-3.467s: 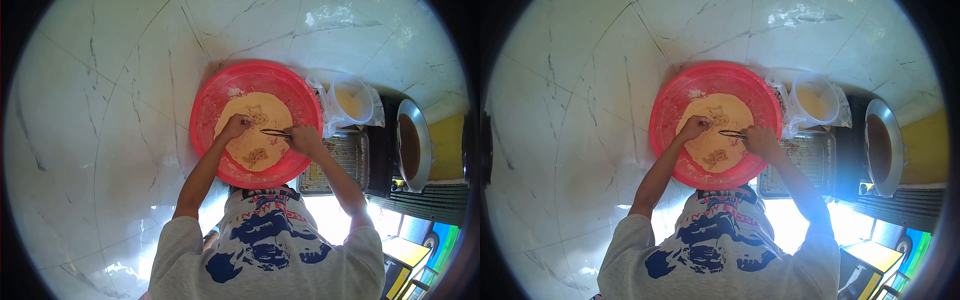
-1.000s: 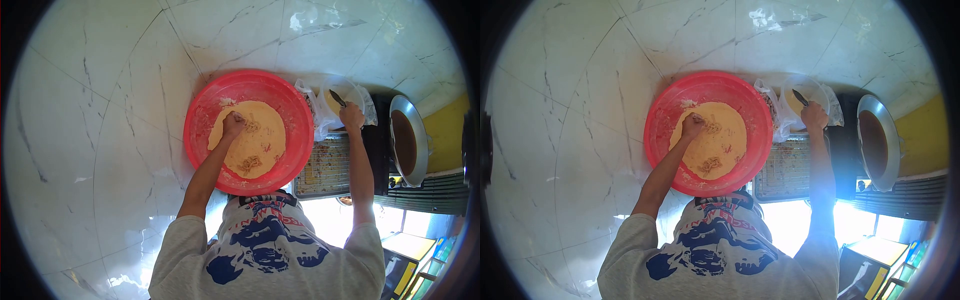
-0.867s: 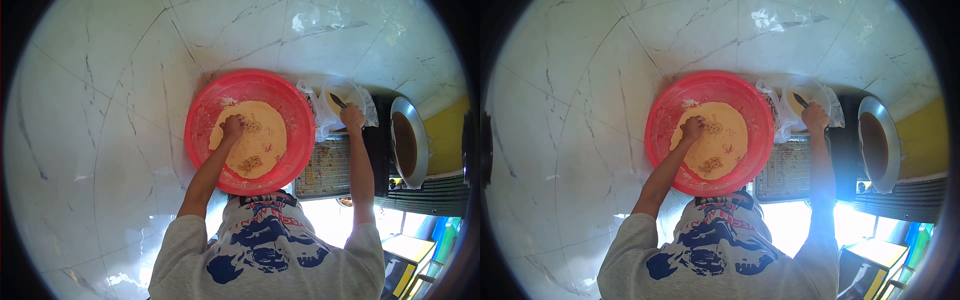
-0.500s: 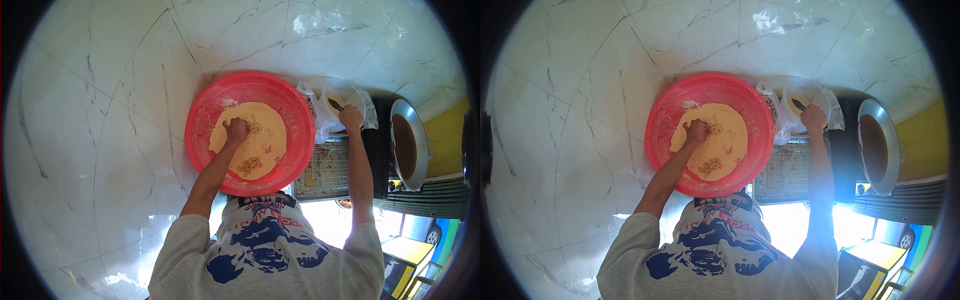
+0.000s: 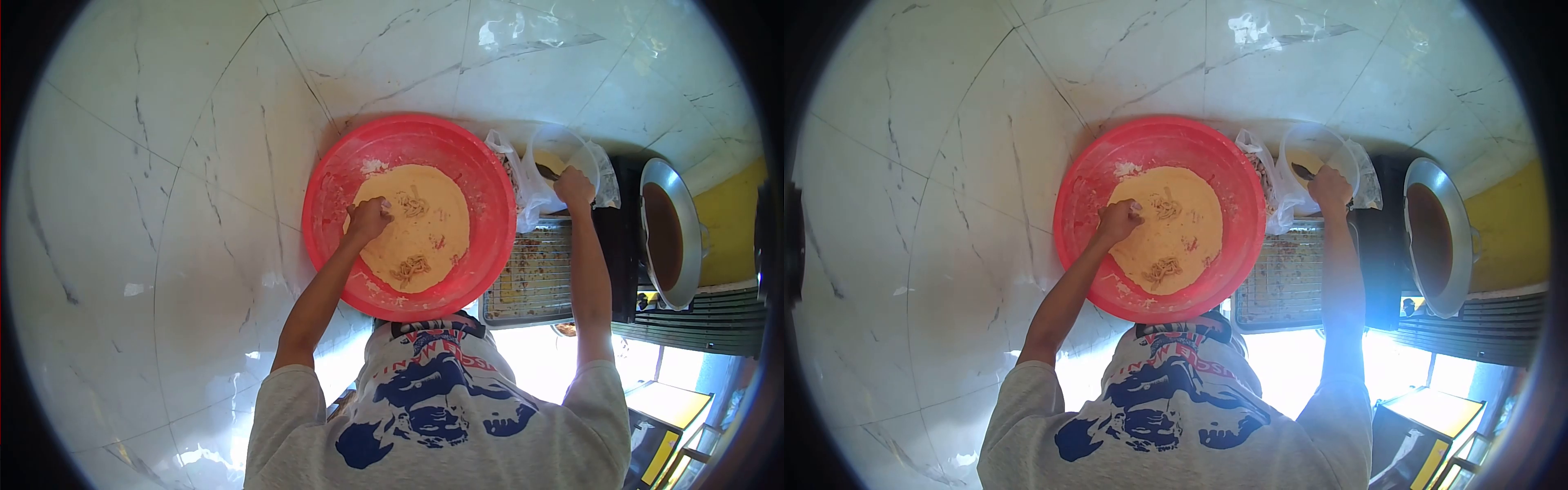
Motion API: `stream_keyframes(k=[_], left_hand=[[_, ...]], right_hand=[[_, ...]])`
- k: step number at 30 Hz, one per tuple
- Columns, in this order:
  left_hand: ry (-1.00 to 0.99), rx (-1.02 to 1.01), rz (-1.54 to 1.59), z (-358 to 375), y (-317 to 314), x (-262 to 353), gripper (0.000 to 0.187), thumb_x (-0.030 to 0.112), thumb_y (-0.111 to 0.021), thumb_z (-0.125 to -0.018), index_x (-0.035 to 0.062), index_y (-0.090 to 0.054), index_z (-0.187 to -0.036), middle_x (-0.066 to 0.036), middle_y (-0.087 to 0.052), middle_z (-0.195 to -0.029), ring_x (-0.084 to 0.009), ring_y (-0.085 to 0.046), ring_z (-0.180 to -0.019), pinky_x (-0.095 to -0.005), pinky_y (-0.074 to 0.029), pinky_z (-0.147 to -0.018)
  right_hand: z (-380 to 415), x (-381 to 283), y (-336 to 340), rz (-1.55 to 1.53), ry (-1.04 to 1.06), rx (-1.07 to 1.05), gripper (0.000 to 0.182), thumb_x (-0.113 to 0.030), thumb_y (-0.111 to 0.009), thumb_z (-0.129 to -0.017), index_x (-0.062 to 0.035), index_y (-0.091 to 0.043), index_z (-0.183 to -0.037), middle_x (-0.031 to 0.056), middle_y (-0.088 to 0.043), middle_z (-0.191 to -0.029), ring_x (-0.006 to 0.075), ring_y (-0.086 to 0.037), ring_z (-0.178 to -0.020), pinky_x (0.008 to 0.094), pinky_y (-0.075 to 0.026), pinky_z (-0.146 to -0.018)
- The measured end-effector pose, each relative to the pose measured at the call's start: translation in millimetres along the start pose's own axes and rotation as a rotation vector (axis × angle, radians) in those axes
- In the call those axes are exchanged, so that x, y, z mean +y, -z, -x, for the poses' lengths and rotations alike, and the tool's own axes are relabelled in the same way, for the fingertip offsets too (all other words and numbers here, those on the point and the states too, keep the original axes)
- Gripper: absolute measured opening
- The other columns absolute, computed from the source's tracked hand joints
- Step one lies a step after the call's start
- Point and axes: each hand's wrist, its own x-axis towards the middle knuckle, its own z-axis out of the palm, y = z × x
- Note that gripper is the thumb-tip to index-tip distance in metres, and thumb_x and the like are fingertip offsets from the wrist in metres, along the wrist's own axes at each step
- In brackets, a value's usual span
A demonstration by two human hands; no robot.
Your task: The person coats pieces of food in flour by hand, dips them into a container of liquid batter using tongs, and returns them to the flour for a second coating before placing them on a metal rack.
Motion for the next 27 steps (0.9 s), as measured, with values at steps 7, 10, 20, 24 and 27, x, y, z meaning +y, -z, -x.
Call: stream_keyframes(k=[7,10,20,24,27], left_hand=[[-0.003,0.038,-0.408,7.8,-12.6,-1.3,0.009,0.012,-0.062,-0.083,0.0096,-0.068,-0.089,-0.009,-0.070,-0.079,-0.0258,-0.067,-0.084,-0.0570,-0.029,-0.101],[-0.043,0.125,-0.585,9.3,-7.8,11.7,0.010,0.009,-0.060,-0.082,0.0095,-0.068,-0.087,-0.009,-0.069,-0.080,-0.0245,-0.066,-0.086,-0.0572,-0.030,-0.102],[-0.094,0.122,-0.587,5.6,-11.6,5.1,0.010,0.012,-0.061,-0.080,0.0059,-0.069,-0.081,-0.014,-0.068,-0.078,-0.0297,-0.066,-0.078,-0.0429,-0.050,-0.079],[-0.003,0.078,-0.443,7.9,-11.3,5.3,0.014,0.004,-0.058,-0.078,0.0018,-0.069,-0.086,-0.017,-0.068,-0.085,-0.0302,-0.067,-0.087,-0.0399,-0.055,-0.074],[0.014,0.054,-0.423,7.4,-8.5,6.1,0.015,0.003,-0.059,-0.077,0.0007,-0.069,-0.087,-0.019,-0.068,-0.088,-0.0318,-0.068,-0.087,-0.0410,-0.056,-0.073]], right_hand=[[13.4,7.9,2.1,-0.142,-0.052,0.147,0.028,-0.030,-0.059,-0.086,-0.0126,-0.068,-0.106,0.0178,-0.069,-0.102,0.0388,-0.066,-0.097,0.0489,-0.052,-0.082],[19.2,11.6,7.7,-0.231,-0.085,0.247,0.032,-0.035,-0.061,-0.086,-0.0137,-0.068,-0.109,0.0193,-0.068,-0.101,0.0407,-0.065,-0.097,0.0502,-0.051,-0.083],[30.0,24.9,26.3,-0.167,0.029,0.175,0.030,-0.031,-0.064,-0.082,-0.0136,-0.070,-0.106,0.0185,-0.069,-0.100,0.0385,-0.066,-0.096,0.0485,-0.052,-0.082],[26.3,26.7,24.4,-0.178,0.038,0.168,0.032,-0.032,-0.066,-0.082,-0.0147,-0.070,-0.109,0.0185,-0.069,-0.100,0.0385,-0.066,-0.096,0.0477,-0.052,-0.082],[28.5,22.8,33.1,-0.192,0.040,0.197,0.032,-0.032,-0.067,-0.081,-0.0150,-0.070,-0.108,0.0183,-0.069,-0.100,0.0383,-0.066,-0.096,0.0477,-0.052,-0.083]])
